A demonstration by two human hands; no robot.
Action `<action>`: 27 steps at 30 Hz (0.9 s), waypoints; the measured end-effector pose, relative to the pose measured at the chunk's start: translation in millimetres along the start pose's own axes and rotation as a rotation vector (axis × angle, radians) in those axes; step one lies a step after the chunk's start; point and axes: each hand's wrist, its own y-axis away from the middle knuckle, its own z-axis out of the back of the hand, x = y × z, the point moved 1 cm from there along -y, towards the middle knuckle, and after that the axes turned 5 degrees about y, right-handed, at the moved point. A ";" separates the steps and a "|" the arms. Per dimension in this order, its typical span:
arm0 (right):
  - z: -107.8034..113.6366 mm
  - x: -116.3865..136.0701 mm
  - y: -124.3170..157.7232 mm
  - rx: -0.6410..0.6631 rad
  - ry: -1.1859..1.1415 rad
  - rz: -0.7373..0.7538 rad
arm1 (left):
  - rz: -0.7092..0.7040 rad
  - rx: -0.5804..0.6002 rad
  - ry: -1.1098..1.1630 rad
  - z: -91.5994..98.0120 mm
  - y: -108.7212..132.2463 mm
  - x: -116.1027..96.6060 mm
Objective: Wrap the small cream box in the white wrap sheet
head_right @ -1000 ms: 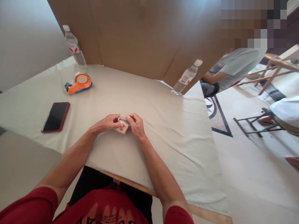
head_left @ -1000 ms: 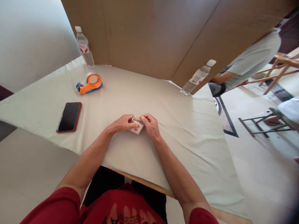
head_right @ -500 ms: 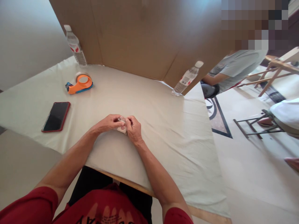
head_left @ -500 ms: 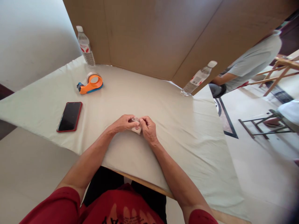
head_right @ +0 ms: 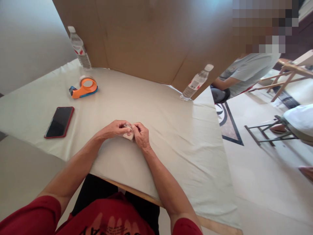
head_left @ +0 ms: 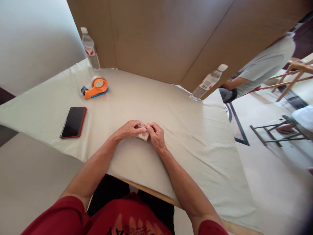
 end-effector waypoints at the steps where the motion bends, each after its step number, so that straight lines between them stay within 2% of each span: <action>1: 0.1 0.2 0.1 -0.002 0.000 -0.001 | -0.003 -0.001 -0.003 0.1 0.0 0.2; 10: 8.2 1.5 -4.4 0.148 -0.061 -0.014 | 0.001 0.003 0.022 1.9 -1.6 5.3; 15: 9.7 -0.3 -2.7 0.153 -0.031 0.055 | -0.015 0.010 0.007 3.3 -2.7 8.5; 19: 9.7 -2.6 1.4 0.135 0.036 0.203 | -0.007 0.015 0.045 4.5 -2.8 10.7; 24: 11.2 -3.9 5.2 0.057 0.256 0.467 | 0.015 0.026 0.078 5.1 -2.8 11.6; 27: 11.5 -4.1 5.3 0.025 0.349 0.560 | 0.020 0.011 0.081 4.9 -3.5 11.8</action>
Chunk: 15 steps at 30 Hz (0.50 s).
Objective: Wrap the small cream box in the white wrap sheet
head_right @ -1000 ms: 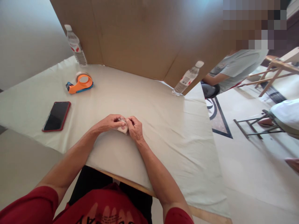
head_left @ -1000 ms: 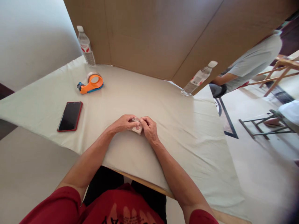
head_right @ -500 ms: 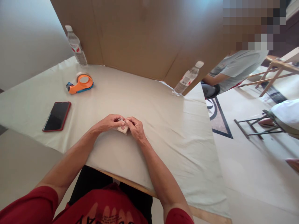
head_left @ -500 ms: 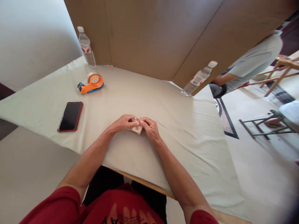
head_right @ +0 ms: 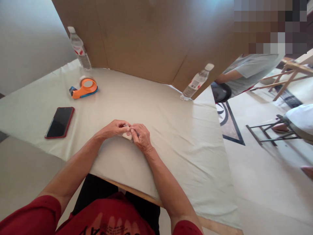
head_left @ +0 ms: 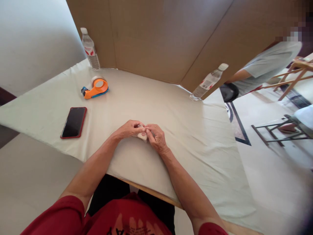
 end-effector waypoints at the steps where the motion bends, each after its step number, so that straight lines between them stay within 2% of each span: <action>1: -0.1 -0.1 0.1 -0.009 0.019 0.014 | -0.001 -0.005 -0.001 -0.1 -0.3 0.2; 8: -4.6 0.2 2.7 -0.049 0.070 0.017 | -0.014 -0.015 -0.018 -0.9 -0.7 0.2; 15: -5.4 1.5 2.3 -0.040 0.025 -0.062 | -0.022 -0.020 -0.051 -2.4 1.7 -6.7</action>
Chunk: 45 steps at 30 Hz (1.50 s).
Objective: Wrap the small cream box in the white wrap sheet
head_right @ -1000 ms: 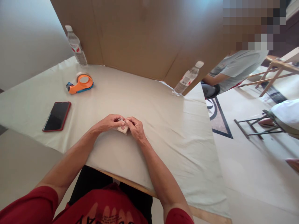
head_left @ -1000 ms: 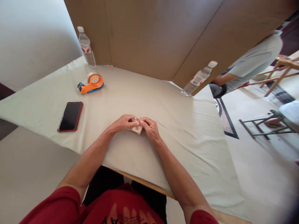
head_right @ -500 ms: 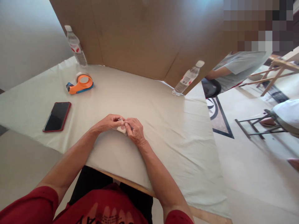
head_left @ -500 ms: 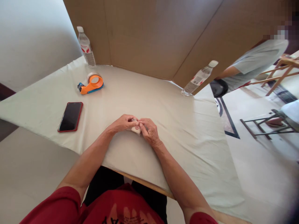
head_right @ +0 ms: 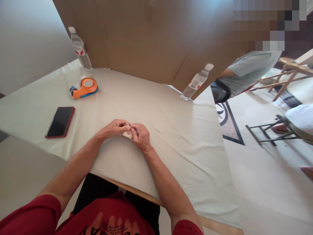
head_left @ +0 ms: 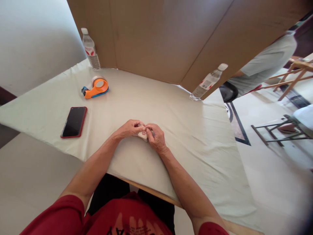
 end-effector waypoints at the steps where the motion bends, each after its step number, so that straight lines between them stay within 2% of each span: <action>1: 0.2 0.4 -0.2 0.014 -0.009 -0.022 | 0.000 -0.001 -0.001 -0.1 0.2 -0.3; 8: 0.7 1.6 0.4 0.051 -0.067 -0.115 | 0.008 -0.001 0.021 0.1 -0.4 2.5; 12: 1.7 0.6 1.0 0.006 -0.085 -0.131 | -0.025 -0.033 0.019 0.2 -0.8 3.3; 18: 1.7 -4.0 1.9 -0.068 -0.103 -0.231 | -0.037 -0.129 -0.010 1.7 -4.1 8.2; 24: -6.9 -16.4 3.9 0.049 -0.298 -0.369 | -0.051 -0.132 -0.023 1.4 -4.1 7.9; 30: -7.8 -17.5 3.2 0.126 -0.393 -0.401 | -0.078 -0.093 0.021 0.7 -3.8 9.6; 34: -5.0 -12.9 0.6 0.161 -0.402 -0.417 | -0.043 -0.093 0.008 2.1 -4.5 11.1; 40: -5.1 -10.2 -1.7 0.162 -0.441 -0.465 | -0.078 -0.088 -0.024 3.5 -3.3 7.5; 45: -7.5 -10.7 -0.6 0.120 -0.417 -0.512 | -0.127 -0.189 -0.070 4.8 -3.9 8.4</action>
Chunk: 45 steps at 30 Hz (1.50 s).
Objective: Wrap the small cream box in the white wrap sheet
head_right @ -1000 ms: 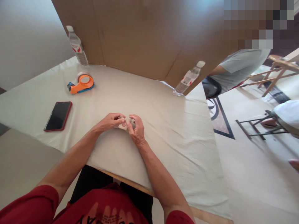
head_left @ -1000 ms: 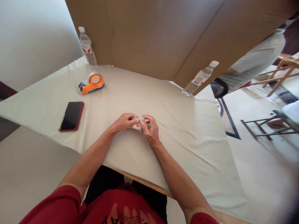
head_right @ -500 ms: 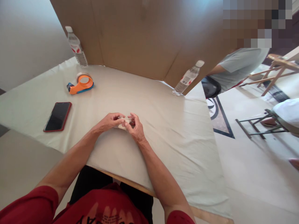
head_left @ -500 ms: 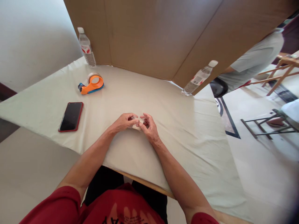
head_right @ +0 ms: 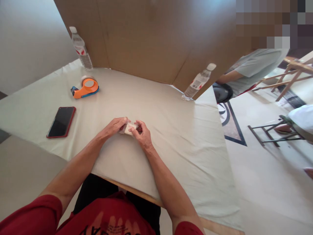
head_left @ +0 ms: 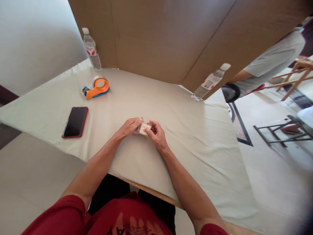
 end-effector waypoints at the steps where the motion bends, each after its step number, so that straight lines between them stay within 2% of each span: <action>1: 0.0 -0.9 0.0 -0.018 0.009 -0.009 | 0.001 -0.028 -0.022 0.5 -0.4 1.1; 7: 5.5 -7.2 -3.0 -0.123 0.077 0.034 | 0.018 -0.100 -0.119 3.9 -4.0 9.2; 16: 12.2 -4.9 -2.8 0.063 0.143 0.088 | 0.082 -0.254 -0.224 12.8 -5.2 12.3; 22: 11.2 -6.7 -2.7 0.119 0.257 0.136 | 0.125 -0.195 -0.276 10.0 -3.0 8.3; 31: 10.1 -8.2 -1.1 0.078 0.294 0.157 | 0.073 -0.118 -0.153 4.0 -2.4 6.9; 40: 16.1 -9.7 -2.4 0.111 0.292 0.152 | 0.198 -0.210 -0.092 6.7 -4.6 7.8; 45: 14.4 -12.2 -3.4 0.066 0.321 0.129 | 0.209 -0.141 -0.088 5.6 -5.3 9.4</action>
